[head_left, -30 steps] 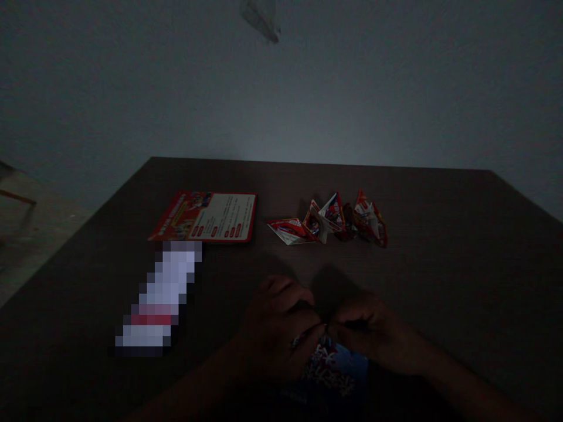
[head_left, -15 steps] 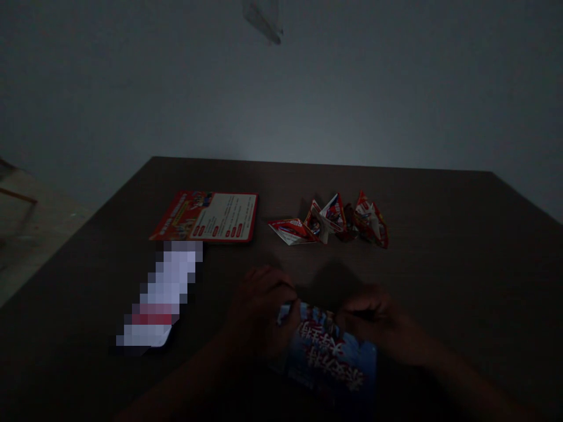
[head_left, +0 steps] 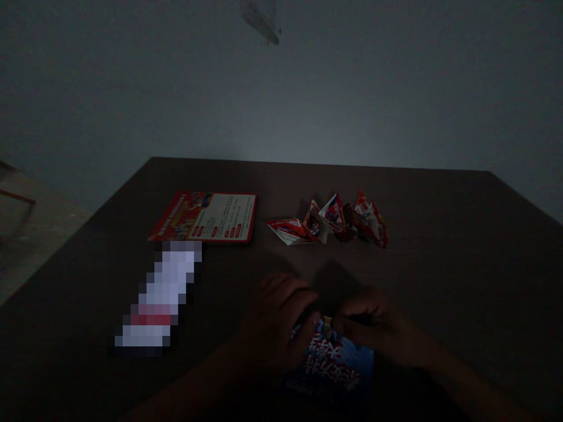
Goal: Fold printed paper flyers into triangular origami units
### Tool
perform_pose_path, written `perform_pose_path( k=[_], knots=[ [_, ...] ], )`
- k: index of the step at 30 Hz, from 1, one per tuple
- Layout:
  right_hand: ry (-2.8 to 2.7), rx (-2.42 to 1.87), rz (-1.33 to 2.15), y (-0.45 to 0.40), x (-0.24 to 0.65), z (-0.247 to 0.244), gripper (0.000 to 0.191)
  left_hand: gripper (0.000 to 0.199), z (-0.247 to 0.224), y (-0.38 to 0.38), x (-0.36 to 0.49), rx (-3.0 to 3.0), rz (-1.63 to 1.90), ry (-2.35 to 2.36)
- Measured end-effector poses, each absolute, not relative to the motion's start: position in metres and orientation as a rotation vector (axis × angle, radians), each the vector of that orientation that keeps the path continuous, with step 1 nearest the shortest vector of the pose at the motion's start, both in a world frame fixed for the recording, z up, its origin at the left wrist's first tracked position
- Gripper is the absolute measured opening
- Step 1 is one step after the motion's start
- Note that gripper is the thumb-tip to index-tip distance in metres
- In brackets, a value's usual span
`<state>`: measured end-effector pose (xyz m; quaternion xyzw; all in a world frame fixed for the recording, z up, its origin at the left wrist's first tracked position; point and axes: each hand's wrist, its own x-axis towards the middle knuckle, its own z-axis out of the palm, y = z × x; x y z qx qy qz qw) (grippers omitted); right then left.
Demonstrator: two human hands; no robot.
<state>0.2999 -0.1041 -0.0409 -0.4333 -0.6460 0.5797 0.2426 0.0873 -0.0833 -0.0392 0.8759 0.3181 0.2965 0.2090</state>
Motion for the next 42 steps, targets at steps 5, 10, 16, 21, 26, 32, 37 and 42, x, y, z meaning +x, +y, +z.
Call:
perform_pose_path(
  k=[5, 10, 16, 21, 26, 32, 37, 42],
  knots=[
    [-1.784, -1.162, 1.581, -0.103, 0.300, -0.043, 0.039, 0.015, -0.040, -0.079, 0.089, 2.445, 0.758, 0.839],
    [-1.624, -1.222, 1.646, -0.102, 0.306, -0.045, 0.041, 0.017, -0.043, -0.074, 0.079, 2.452, 0.737, 0.921],
    [-1.505, -1.247, 1.669, -0.102, 0.308, -0.045, 0.040, 0.018, -0.044, -0.075, 0.074, 2.450, 0.708, 0.930],
    [-1.392, -1.281, 1.677, -0.102, 0.309, -0.044, 0.039, 0.017, -0.044, -0.077, 0.073, 2.426, 0.742, 0.959],
    [-1.406, -1.249, 1.686, -0.101, 0.309, -0.042, 0.041, 0.018, -0.045, -0.078, 0.072, 2.399, 0.733, 0.999],
    [-1.334, -1.309, 1.641, -0.102, 0.307, -0.042, 0.042, 0.021, -0.047, -0.078, 0.072, 2.326, 0.710, 1.080],
    [-1.259, -1.341, 1.629, -0.103, 0.305, -0.042, 0.039, 0.022, -0.047, -0.080, 0.073, 2.242, 0.666, 1.080],
    [-1.190, -1.364, 1.649, -0.103, 0.305, -0.042, 0.041, 0.026, -0.048, -0.081, 0.073, 2.151, 0.685, 1.135]
  ],
)
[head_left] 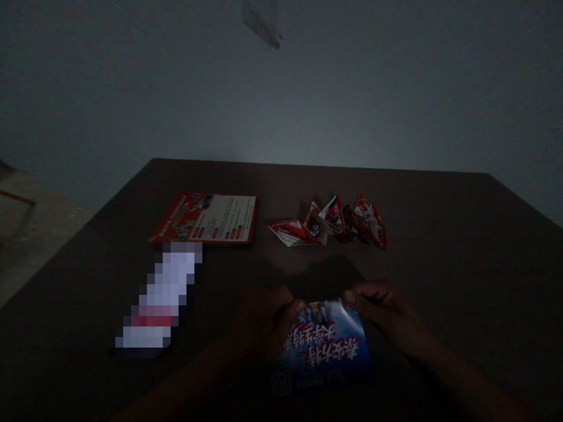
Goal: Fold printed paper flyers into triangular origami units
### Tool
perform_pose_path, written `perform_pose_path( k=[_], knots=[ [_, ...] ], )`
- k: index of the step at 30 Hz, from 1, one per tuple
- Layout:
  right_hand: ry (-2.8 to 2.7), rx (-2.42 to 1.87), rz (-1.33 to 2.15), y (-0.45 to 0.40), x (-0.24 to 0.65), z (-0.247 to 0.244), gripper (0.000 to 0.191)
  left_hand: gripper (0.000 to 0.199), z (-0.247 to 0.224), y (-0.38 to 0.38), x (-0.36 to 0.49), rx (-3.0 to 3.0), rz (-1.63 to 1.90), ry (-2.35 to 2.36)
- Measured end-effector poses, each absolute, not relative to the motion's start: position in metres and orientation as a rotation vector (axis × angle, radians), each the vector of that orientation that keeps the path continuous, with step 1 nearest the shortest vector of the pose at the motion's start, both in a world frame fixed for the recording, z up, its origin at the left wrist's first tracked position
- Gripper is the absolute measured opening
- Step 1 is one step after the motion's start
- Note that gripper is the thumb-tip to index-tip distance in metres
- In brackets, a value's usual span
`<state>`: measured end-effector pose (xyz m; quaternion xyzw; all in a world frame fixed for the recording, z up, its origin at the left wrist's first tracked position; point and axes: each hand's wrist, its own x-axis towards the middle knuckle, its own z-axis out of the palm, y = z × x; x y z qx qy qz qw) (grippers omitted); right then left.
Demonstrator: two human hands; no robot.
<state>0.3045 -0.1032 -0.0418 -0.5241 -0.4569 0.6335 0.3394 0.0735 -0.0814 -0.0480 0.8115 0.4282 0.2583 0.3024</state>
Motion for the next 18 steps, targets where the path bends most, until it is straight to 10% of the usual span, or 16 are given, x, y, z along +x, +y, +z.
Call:
perform_pose_path(
  k=[18],
  knots=[
    [-1.405, -1.327, 1.664, -0.1047, 0.3114, -0.0476, 0.038, 0.031, -0.0452, -0.0779, 0.0709, 1.880, 0.683, 1.392]
  ],
)
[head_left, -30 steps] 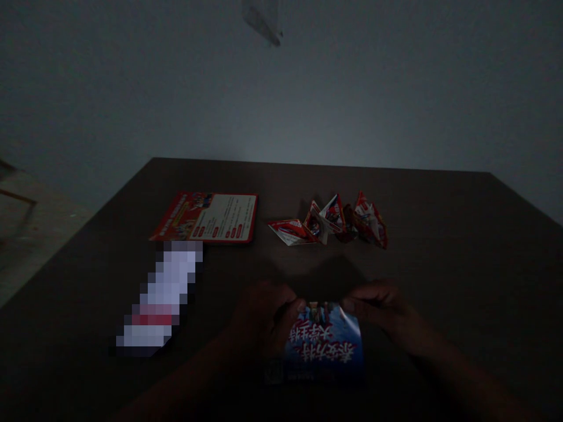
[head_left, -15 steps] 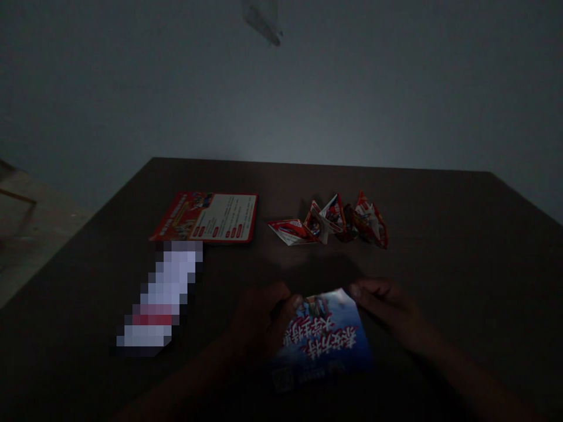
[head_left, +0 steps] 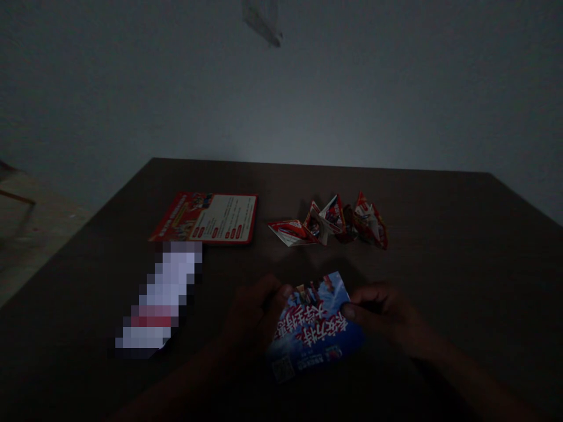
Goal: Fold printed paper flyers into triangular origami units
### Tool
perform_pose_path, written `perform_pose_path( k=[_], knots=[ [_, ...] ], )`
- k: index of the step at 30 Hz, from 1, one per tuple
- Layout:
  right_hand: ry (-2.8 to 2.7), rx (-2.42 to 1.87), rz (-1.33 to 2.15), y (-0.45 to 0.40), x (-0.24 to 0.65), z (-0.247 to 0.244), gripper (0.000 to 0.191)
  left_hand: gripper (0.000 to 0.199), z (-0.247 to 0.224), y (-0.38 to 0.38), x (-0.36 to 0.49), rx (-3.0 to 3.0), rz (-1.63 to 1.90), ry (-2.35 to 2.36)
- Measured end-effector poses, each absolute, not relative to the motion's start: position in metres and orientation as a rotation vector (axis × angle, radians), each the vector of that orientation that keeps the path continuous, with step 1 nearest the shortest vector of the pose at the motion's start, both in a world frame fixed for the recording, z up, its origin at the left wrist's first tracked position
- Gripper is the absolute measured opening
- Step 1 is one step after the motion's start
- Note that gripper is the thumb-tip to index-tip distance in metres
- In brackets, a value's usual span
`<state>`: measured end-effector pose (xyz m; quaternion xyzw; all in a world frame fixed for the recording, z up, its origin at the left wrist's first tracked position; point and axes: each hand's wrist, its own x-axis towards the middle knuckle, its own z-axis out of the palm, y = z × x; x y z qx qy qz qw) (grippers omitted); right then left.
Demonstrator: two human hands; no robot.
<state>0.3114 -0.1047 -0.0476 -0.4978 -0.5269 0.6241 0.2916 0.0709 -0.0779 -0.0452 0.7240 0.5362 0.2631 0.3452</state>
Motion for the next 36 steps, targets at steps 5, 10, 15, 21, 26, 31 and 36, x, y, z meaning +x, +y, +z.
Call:
perform_pose_path(
  k=[5, 10, 15, 21, 26, 31, 36],
  knots=[
    [-1.369, -1.334, 1.662, -0.1043, 0.3102, -0.0460, 0.038, 0.031, -0.0447, -0.0777, 0.0713, 1.884, 0.659, 1.410],
    [-1.317, -1.330, 1.686, -0.1040, 0.3081, -0.0417, 0.036, 0.030, -0.0444, -0.0775, 0.0705, 1.909, 0.683, 1.369],
    [-1.274, -1.340, 1.692, -0.1041, 0.3075, -0.0405, 0.029, 0.031, -0.0417, -0.0778, 0.0715, 1.903, 0.673, 1.387],
    [-1.240, -1.325, 1.700, -0.1038, 0.3076, -0.0426, 0.025, 0.031, -0.0440, -0.0771, 0.0717, 1.929, 0.679, 1.400],
    [-1.212, -1.329, 1.709, -0.1053, 0.3070, -0.0424, 0.023, 0.030, -0.0451, -0.0767, 0.0707, 1.921, 0.670, 1.375],
    [-1.201, -1.360, 1.663, -0.1047, 0.3066, -0.0430, 0.028, 0.030, -0.0430, -0.0767, 0.0712, 1.883, 0.635, 1.386],
    [-1.086, -1.408, 1.580, -0.1023, 0.3074, -0.0449, 0.031, 0.022, -0.0426, -0.0766, 0.0701, 1.844, 0.727, 1.320]
  ],
)
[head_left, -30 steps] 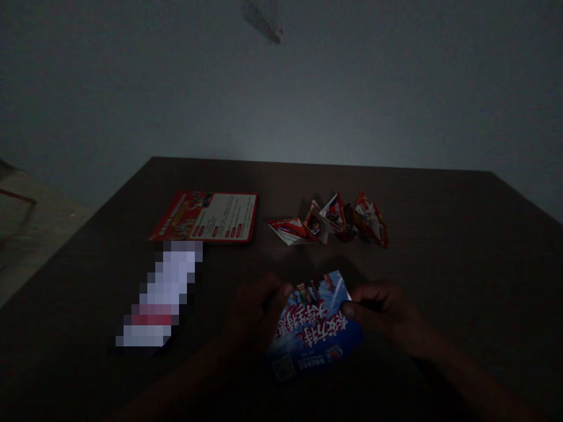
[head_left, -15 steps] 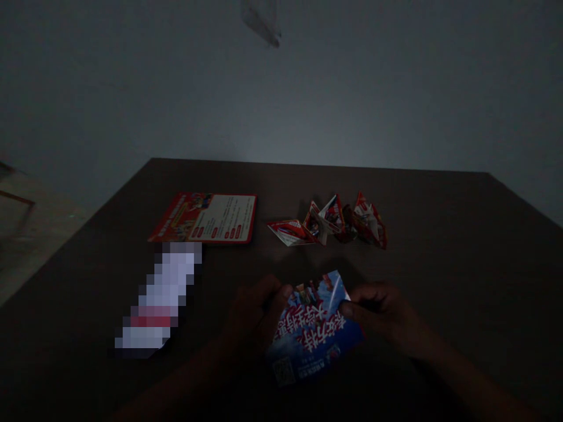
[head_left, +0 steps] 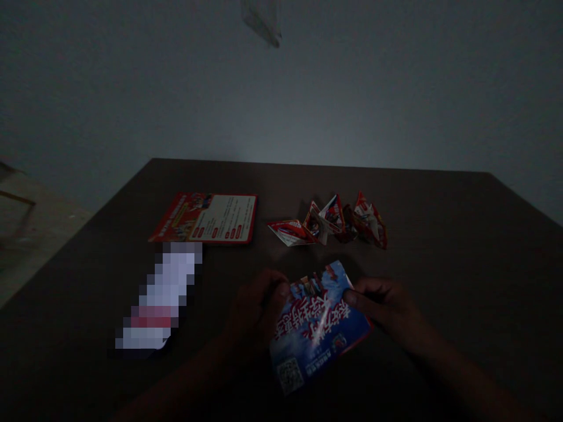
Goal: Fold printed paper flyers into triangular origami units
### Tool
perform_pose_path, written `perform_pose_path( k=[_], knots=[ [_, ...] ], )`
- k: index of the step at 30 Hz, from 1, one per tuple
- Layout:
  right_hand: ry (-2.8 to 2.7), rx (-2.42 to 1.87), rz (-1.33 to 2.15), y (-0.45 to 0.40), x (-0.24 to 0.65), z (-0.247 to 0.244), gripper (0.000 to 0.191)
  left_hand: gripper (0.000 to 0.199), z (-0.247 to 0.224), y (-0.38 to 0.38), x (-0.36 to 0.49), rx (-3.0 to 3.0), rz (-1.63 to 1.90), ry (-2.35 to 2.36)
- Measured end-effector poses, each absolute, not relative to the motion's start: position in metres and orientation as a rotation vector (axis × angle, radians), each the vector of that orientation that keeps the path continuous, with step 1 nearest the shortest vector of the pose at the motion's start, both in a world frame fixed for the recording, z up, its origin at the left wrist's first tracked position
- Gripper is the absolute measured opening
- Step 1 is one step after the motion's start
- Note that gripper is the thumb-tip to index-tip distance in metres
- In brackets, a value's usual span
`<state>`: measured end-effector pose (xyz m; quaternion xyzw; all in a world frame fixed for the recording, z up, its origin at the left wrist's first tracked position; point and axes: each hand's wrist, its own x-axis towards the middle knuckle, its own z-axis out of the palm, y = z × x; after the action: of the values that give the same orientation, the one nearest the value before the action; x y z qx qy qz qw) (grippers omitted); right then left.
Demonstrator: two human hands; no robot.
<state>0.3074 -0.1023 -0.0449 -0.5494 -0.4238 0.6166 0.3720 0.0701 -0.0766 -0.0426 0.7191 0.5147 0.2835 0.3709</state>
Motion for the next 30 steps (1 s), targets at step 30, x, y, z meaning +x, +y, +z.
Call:
perform_pose_path(
  k=[30],
  knots=[
    [-0.716, -1.285, 1.507, -0.097, 0.306, -0.047, 0.030, 0.011, -0.047, -0.078, 0.068, 1.947, 0.840, 1.286]
  ],
)
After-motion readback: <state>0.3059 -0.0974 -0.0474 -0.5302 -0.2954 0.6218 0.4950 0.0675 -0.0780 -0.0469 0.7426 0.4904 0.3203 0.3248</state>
